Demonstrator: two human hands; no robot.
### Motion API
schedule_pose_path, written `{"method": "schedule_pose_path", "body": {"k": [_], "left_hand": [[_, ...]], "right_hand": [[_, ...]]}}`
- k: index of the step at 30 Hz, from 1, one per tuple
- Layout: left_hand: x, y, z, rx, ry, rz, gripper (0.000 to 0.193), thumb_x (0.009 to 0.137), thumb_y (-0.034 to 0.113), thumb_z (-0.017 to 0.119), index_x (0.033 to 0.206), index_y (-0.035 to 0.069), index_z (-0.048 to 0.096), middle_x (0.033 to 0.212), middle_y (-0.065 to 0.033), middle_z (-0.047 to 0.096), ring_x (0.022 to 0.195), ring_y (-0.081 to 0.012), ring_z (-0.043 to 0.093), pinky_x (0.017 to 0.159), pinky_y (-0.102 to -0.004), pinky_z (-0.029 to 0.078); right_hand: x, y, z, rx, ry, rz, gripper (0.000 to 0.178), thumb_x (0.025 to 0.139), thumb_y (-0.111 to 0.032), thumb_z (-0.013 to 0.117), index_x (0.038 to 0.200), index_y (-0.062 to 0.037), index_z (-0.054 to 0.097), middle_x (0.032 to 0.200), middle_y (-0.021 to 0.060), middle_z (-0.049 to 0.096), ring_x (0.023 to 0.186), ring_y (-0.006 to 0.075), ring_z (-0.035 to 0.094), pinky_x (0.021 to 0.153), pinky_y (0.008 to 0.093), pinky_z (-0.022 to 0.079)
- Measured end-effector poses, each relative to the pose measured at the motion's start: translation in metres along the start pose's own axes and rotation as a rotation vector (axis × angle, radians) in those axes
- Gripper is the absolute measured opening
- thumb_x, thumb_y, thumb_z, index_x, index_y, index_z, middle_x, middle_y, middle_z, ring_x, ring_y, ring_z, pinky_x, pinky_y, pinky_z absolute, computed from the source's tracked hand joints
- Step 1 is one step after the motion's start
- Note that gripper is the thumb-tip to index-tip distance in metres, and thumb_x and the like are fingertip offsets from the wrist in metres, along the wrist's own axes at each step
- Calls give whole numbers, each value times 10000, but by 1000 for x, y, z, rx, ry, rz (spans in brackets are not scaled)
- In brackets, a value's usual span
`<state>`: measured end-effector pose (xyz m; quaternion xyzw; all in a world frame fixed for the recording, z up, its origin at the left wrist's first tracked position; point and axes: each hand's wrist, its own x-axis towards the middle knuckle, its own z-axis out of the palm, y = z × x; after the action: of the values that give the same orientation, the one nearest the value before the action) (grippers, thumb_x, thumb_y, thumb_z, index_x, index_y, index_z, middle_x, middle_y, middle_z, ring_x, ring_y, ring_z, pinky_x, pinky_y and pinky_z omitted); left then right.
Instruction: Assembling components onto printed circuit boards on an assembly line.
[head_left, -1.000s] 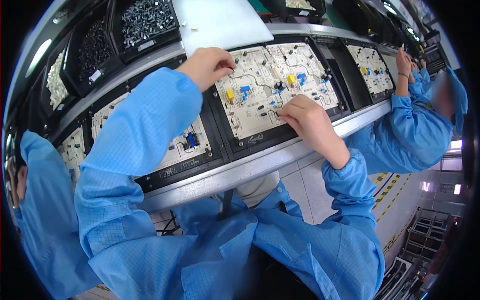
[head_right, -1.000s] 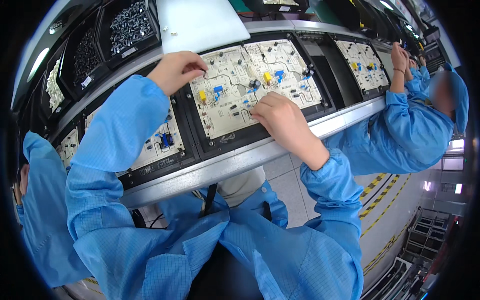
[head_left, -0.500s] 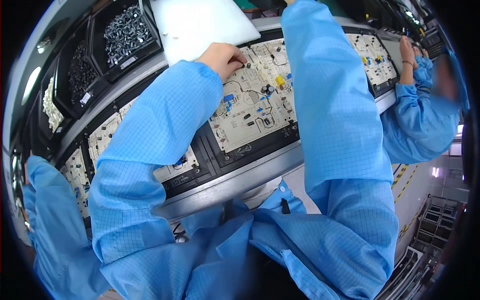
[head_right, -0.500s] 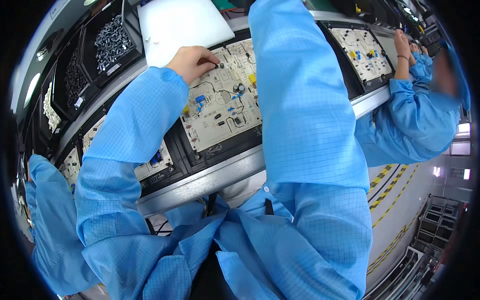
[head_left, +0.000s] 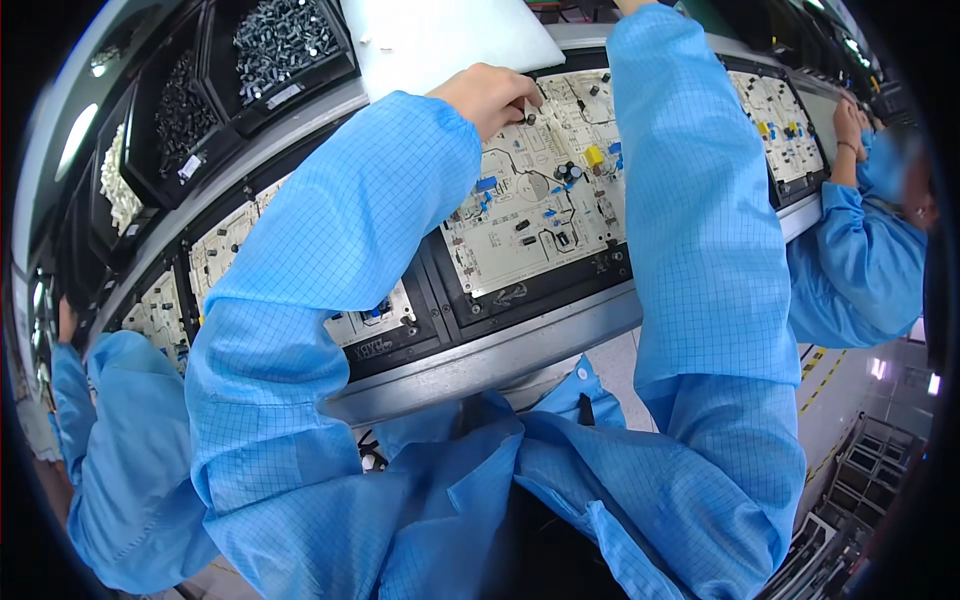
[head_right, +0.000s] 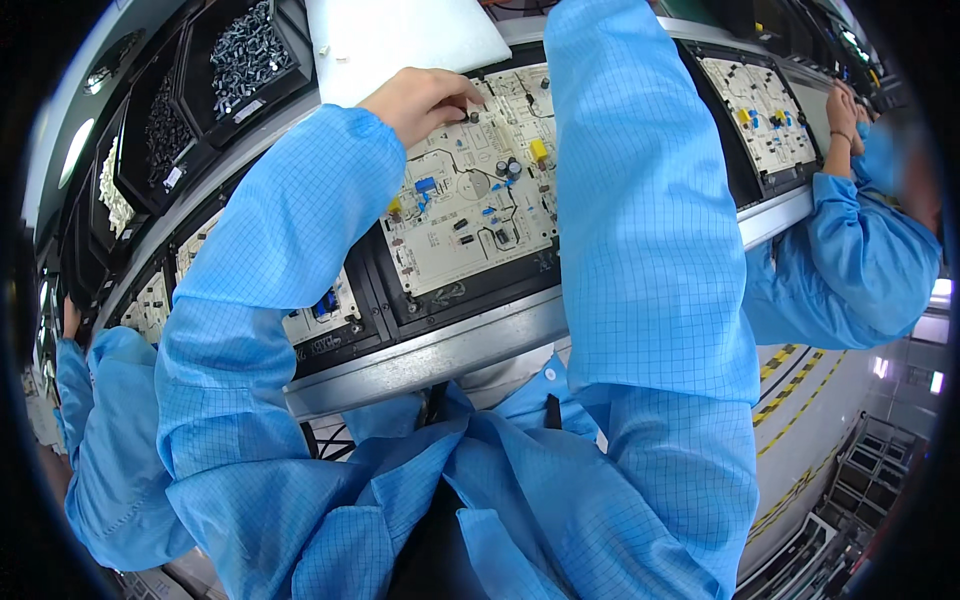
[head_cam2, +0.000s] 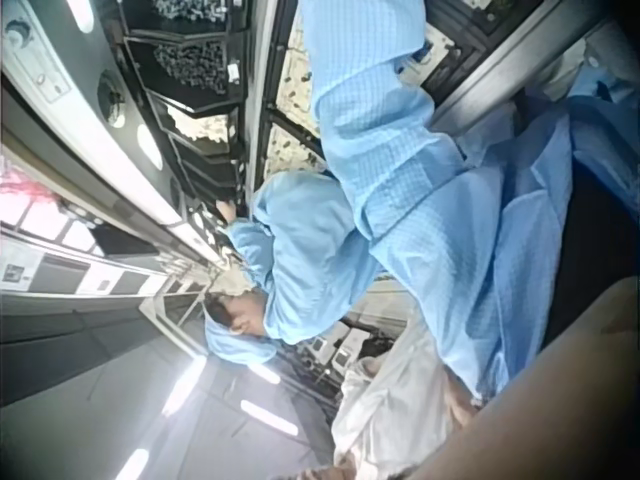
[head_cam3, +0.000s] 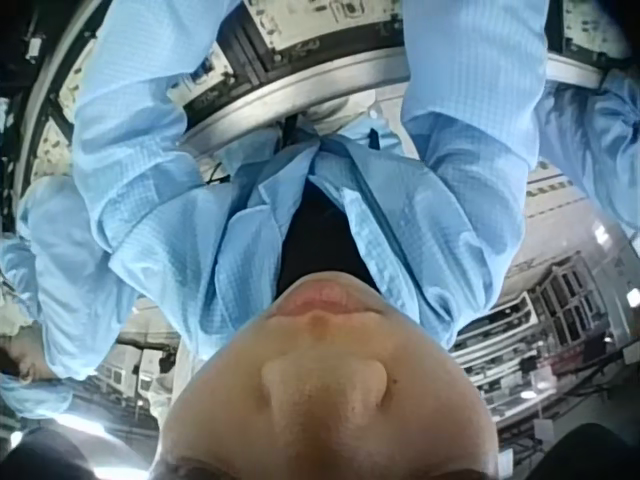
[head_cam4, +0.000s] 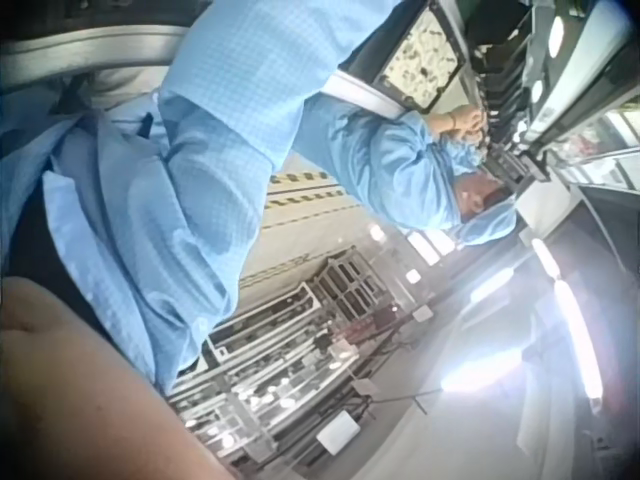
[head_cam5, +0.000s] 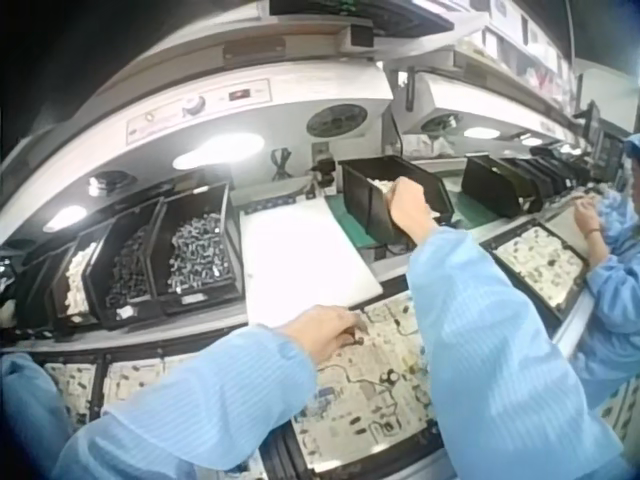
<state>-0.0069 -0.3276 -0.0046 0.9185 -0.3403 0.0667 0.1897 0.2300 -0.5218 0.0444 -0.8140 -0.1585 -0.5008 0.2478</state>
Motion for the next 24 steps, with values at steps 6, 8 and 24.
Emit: {"method": "schedule_pose_path", "body": {"k": [6, 8, 24], "left_hand": [[-4, -8, -7, -63, -27, 64, 193, 813, 47, 567, 1003, 60, 597, 942, -110, 623, 876, -248, 607, 800, -350, 495], [-2, -5, -8, -68, -34, 97, 199, 815, 38, 559, 1012, 58, 584, 936, -113, 624, 875, -247, 611, 794, -352, 496], [-5, -19, -53, -13, 403, 68, 213, 785, 148, 650, 990, 113, 604, 851, -65, 626, 743, -184, 596, 659, -294, 500]], "right_hand": [[4, -38, -68, 324, -87, 252, 157, 760, -170, 598, 778, -16, 624, 710, 130, 642, 631, 210, 633, 605, 307, 490], [1, -43, -92, 600, -279, 403, 166, 781, -167, 601, 829, -8, 618, 695, 69, 635, 629, 112, 608, 574, 242, 476], [-95, -101, -148, 366, -1012, -212, 139, 750, -124, 659, 817, -6, 627, 638, 91, 613, 582, 164, 585, 532, 265, 449]]}}
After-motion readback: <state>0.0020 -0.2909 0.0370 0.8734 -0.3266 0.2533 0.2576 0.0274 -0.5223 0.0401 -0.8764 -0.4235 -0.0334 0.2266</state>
